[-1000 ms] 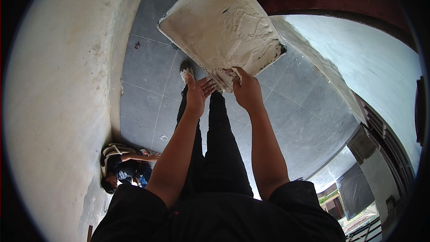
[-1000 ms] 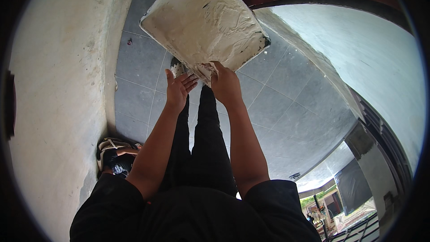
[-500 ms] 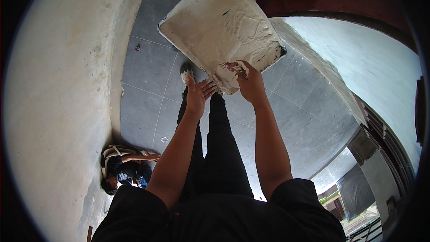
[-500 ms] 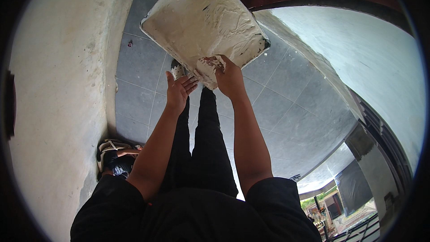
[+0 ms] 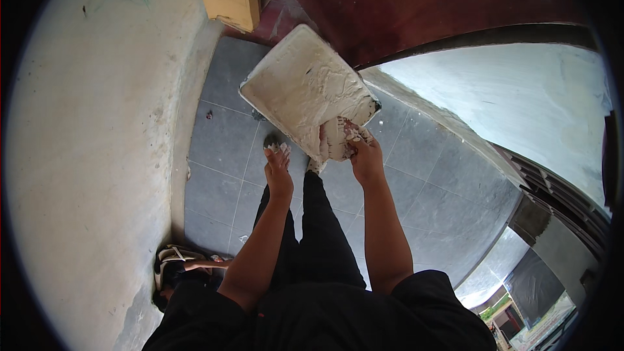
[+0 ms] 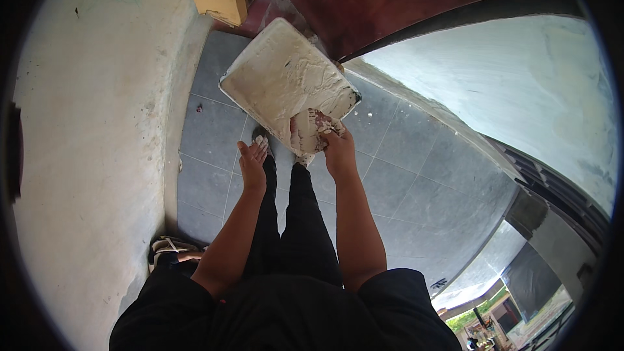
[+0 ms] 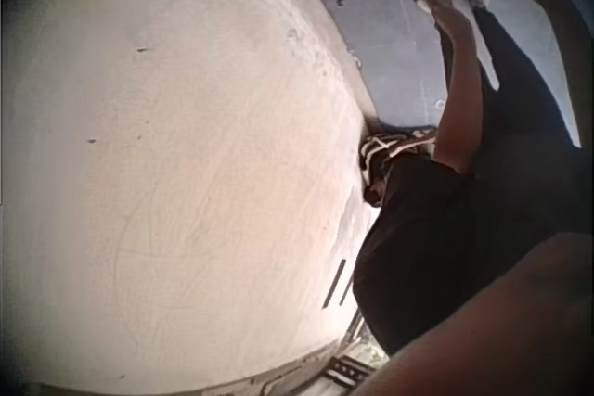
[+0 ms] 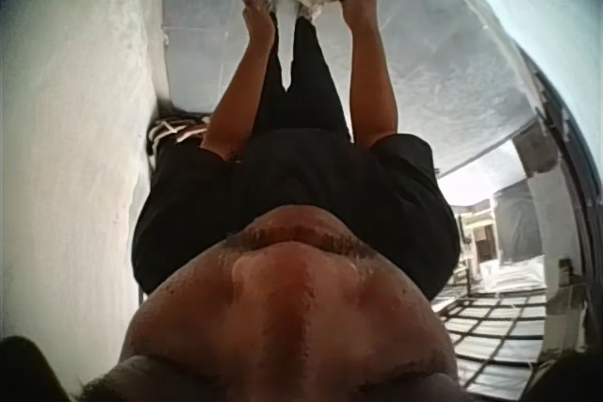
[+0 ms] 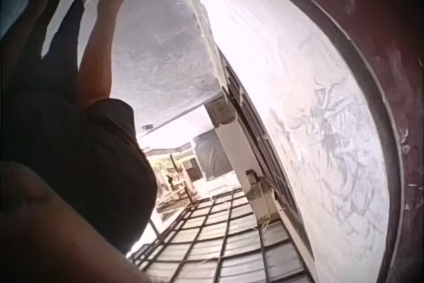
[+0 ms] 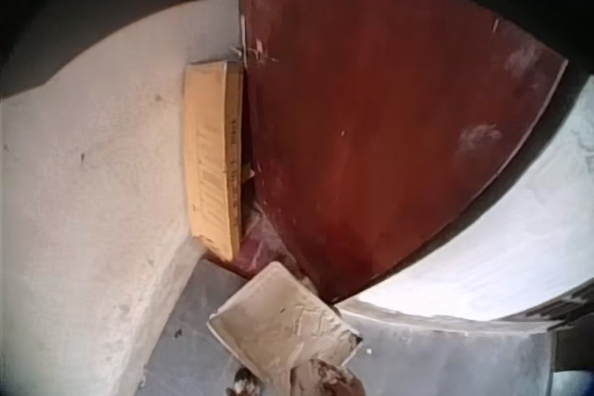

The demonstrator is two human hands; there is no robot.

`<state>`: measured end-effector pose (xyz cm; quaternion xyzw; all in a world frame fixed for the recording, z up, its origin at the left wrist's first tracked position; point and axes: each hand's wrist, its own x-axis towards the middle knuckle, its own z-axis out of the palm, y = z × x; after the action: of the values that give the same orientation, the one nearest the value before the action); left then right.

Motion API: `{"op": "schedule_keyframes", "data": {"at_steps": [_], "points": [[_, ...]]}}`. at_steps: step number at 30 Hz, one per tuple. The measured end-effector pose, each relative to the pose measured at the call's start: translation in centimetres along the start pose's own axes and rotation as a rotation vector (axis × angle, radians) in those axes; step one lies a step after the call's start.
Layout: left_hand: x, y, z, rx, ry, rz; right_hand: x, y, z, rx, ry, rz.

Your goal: The person scoops plaster from a tray using a scraper and spreads it across the wall.

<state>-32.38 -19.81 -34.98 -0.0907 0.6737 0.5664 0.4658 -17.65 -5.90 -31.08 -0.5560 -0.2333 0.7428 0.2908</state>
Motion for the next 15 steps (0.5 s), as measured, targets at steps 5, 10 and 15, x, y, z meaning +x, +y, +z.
{"op": "schedule_keyframes", "data": {"at_steps": [5,10,15], "points": [[-4.2,7.1,3.1,0.029,-0.188,0.247,-6.2,-6.0,1.9,0.292,-0.050,-0.043],[-7.0,12.5,4.9,0.013,-0.319,0.332,-11.9,-10.7,1.0,0.433,-0.132,-0.103],[-12.4,17.6,9.2,-0.010,-0.501,0.410,-17.4,-16.2,-0.7,0.571,-0.160,-0.366]]}}
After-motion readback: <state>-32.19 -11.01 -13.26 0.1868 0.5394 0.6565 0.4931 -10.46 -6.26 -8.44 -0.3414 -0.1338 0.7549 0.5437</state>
